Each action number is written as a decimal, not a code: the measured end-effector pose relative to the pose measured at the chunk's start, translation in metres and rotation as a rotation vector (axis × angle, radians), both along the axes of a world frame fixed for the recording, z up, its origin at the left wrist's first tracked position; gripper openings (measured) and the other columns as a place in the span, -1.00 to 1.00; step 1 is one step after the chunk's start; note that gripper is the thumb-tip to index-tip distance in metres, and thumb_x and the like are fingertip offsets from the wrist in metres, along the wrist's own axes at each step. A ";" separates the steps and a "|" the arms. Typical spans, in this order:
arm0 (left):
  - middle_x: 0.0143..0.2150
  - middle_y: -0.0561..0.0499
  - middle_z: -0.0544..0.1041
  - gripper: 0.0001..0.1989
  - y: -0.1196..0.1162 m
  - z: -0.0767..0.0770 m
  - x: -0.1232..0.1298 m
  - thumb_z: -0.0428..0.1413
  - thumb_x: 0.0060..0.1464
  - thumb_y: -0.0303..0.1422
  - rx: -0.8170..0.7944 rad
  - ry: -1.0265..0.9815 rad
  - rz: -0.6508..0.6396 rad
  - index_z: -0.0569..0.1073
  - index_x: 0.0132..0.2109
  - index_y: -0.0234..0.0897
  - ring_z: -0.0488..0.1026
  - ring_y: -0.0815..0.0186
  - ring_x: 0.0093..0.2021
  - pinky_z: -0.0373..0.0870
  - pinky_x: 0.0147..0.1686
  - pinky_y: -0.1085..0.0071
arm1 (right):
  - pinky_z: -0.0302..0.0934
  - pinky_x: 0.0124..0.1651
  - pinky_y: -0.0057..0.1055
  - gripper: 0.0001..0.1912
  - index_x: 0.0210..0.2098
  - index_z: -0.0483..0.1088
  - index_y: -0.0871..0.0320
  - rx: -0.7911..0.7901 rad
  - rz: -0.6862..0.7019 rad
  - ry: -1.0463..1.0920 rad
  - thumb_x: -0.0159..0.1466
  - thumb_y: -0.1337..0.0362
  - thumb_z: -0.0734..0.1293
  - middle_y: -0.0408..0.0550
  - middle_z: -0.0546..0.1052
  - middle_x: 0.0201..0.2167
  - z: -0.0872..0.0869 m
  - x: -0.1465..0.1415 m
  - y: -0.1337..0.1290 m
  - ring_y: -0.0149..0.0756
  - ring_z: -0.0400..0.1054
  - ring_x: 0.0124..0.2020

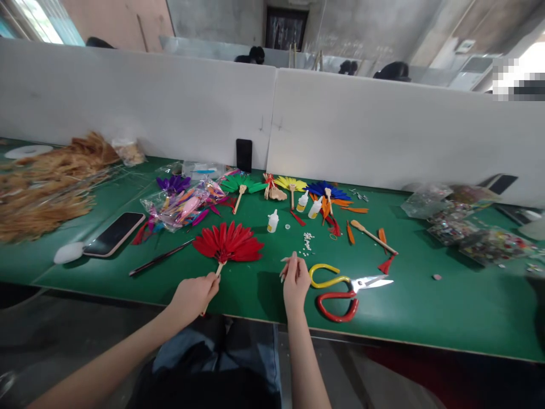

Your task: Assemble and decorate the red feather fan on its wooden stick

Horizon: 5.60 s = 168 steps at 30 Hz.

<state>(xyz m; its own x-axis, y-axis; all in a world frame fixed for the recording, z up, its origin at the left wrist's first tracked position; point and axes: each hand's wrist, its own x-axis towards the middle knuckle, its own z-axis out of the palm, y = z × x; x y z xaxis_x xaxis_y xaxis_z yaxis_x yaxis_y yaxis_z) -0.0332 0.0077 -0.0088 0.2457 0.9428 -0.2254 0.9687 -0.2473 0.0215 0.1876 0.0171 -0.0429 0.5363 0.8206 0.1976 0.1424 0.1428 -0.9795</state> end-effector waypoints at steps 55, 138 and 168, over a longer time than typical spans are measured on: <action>-0.67 0.10 0.44 -0.81 -0.008 -0.006 0.009 -0.01 0.10 -0.44 0.837 -0.368 -0.222 0.44 -0.43 -0.29 0.35 0.32 -0.68 0.14 -0.58 0.38 | 0.24 0.03 -0.20 -0.65 -0.15 0.38 0.16 -0.051 0.647 0.668 0.12 0.12 0.38 0.08 0.50 -0.07 0.037 -0.099 -0.012 -0.14 0.38 -0.03; -0.45 0.05 0.32 -0.68 0.212 0.097 -0.043 0.04 0.06 -0.14 0.399 -1.103 0.084 0.40 -0.48 -0.29 0.26 0.36 -0.45 0.17 -0.41 0.42 | 0.37 -0.44 -0.45 -0.58 -0.37 0.49 0.28 -0.232 0.576 0.423 -0.08 0.06 0.48 0.02 0.59 -0.50 0.098 -0.073 0.148 -0.22 0.50 -0.46; -0.53 0.07 0.38 -0.68 0.222 0.084 -0.027 0.01 0.12 -0.16 0.645 -0.947 0.053 0.37 -0.48 -0.26 0.31 0.35 -0.47 0.21 -0.41 0.42 | 0.30 -0.52 -0.52 -0.53 -0.38 0.47 0.32 -0.318 0.589 0.333 -0.08 0.01 0.46 0.03 0.55 -0.54 0.087 -0.067 0.152 -0.28 0.48 -0.49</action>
<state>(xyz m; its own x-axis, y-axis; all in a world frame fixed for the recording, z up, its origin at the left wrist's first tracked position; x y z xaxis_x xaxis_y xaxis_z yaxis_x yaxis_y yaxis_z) -0.0601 0.2295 0.0747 0.0159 0.8299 0.5578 0.6406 -0.4367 0.6316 0.1204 0.1694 0.0442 -0.0201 0.9810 -0.1930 -0.1819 -0.1934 -0.9641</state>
